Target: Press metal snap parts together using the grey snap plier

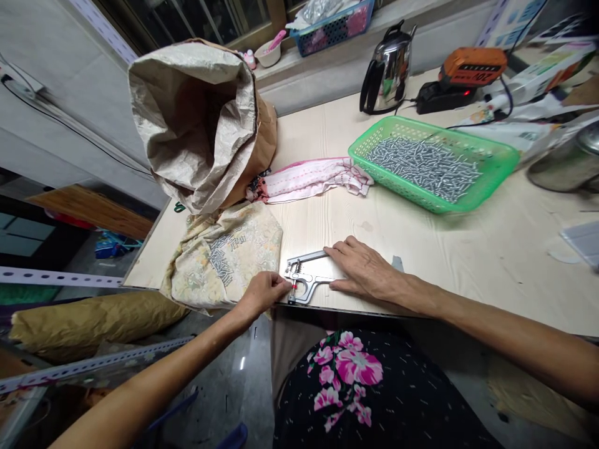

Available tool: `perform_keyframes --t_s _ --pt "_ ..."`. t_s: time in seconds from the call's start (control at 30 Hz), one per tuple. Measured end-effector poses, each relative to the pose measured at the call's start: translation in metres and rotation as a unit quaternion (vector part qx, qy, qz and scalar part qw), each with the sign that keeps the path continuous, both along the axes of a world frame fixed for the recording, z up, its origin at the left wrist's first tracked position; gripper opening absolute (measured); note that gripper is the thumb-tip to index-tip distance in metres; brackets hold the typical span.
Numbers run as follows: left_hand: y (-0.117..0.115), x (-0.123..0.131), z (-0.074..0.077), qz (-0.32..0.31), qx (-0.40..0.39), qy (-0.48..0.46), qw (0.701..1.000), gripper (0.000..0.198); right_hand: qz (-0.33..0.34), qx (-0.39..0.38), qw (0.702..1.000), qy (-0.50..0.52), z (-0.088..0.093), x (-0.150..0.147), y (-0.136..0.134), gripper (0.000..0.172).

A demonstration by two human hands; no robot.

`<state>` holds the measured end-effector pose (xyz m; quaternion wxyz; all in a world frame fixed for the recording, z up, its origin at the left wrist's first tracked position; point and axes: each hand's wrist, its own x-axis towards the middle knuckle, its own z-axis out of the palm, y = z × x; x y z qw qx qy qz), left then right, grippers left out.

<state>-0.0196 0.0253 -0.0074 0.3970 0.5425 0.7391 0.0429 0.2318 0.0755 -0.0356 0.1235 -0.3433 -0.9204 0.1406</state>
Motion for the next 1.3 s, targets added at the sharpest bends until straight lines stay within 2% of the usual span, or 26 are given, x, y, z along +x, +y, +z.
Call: perform_keyframes --t_s 0.1,0.17,0.27,0.37,0.47,0.57,0.7,0.9,1.07,1.3 --pt "0.003 0.01 0.005 -0.13 0.184 0.051 0.973 0.028 0.001 -0.001 1.0 0.001 0.0 -0.001 0.0 0.053" --pt "0.008 0.022 0.004 -0.246 0.24 0.026 0.939 0.046 0.001 -0.009 1.0 -0.001 -0.001 -0.001 -0.001 0.057" --pt "0.02 0.04 -0.002 -0.368 0.245 0.023 0.897 0.071 0.003 -0.018 1.0 0.009 -0.003 0.002 -0.002 0.071" --pt "0.032 0.051 -0.006 -0.415 0.218 0.06 0.881 0.071 0.002 -0.033 0.999 0.033 0.0 0.009 -0.004 0.078" --pt "0.037 0.058 -0.002 -0.429 0.203 0.102 0.874 0.064 -0.01 -0.043 0.999 0.029 0.005 0.012 -0.008 0.056" --pt "0.038 0.063 0.006 -0.431 0.181 0.124 0.875 0.049 -0.014 -0.037 0.999 0.013 0.007 0.011 -0.01 0.035" --pt "0.038 0.065 0.01 -0.424 0.169 0.109 0.883 0.035 -0.011 -0.028 0.999 0.027 0.0 0.008 -0.01 0.024" --pt "0.036 0.062 0.001 -0.431 0.197 0.1 0.875 0.014 0.005 -0.012 0.999 0.049 -0.012 0.007 -0.011 0.007" --pt "0.033 0.061 -0.004 -0.429 0.198 0.088 0.877 0.009 0.017 0.006 0.998 0.062 -0.019 0.005 -0.013 0.007" --pt "0.031 0.059 -0.008 -0.413 0.216 0.071 0.882 0.008 0.01 -0.029 0.996 0.079 -0.02 0.003 -0.014 0.011"
